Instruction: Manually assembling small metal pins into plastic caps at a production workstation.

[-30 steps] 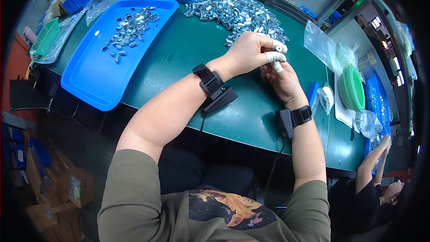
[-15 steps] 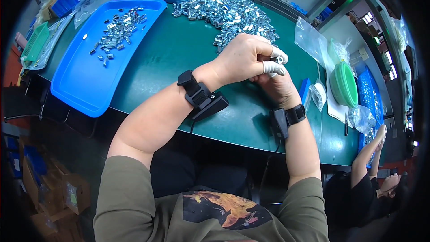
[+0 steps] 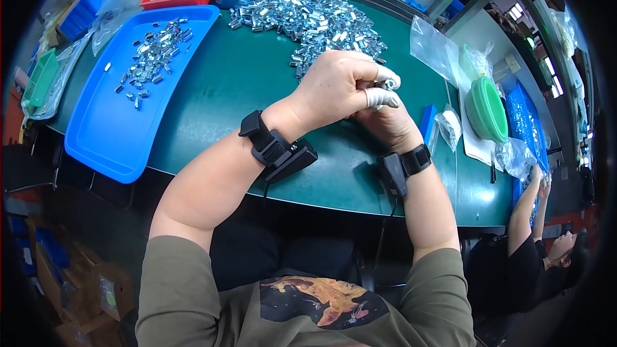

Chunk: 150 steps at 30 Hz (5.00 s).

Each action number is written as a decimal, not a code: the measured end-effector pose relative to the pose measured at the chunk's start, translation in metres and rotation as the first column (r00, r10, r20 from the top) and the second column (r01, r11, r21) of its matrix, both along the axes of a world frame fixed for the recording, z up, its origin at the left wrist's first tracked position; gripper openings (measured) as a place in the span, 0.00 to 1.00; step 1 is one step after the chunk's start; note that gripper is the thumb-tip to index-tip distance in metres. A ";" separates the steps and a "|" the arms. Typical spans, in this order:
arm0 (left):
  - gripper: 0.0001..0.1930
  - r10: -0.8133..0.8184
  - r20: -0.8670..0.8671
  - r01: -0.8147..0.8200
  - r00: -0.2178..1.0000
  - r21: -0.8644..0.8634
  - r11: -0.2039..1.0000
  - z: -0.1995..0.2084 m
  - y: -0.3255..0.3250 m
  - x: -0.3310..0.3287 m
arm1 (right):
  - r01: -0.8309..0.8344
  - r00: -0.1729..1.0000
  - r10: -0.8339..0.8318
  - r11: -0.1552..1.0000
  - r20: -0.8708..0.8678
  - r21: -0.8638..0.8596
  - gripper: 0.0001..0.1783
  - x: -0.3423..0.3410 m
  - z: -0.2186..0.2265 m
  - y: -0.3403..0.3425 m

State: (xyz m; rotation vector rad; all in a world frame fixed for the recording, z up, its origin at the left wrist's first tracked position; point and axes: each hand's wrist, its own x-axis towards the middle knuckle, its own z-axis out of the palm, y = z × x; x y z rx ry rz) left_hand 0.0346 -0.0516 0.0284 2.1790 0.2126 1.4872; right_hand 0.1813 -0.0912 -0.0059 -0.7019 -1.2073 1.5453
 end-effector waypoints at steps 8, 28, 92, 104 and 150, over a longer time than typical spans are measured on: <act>0.11 0.054 -0.166 -0.063 0.985 -0.052 0.997 0.004 -0.006 0.000 | 0.017 0.999 -0.020 0.999 -0.049 -0.045 0.10 -0.001 0.002 -0.002; 0.11 0.076 -0.131 -0.105 0.988 -0.233 0.967 -0.001 -0.009 0.004 | -0.150 0.988 0.146 0.983 -0.045 -0.103 0.09 0.006 -0.006 0.001; 0.14 -0.219 0.075 0.201 0.973 -0.743 0.639 -0.011 0.031 -0.003 | -0.044 0.998 0.036 0.983 -0.049 -0.180 0.15 0.008 0.000 0.003; 0.13 -0.052 -0.269 -0.100 0.962 -0.520 0.848 -0.024 0.048 -0.009 | 0.214 0.962 -0.199 0.975 0.189 -0.059 0.12 0.003 -0.006 0.008; 0.16 -0.101 -0.022 0.049 0.995 -0.754 0.655 -0.032 0.030 0.010 | 0.250 0.967 -0.249 0.916 0.044 -0.315 0.16 0.004 0.013 -0.002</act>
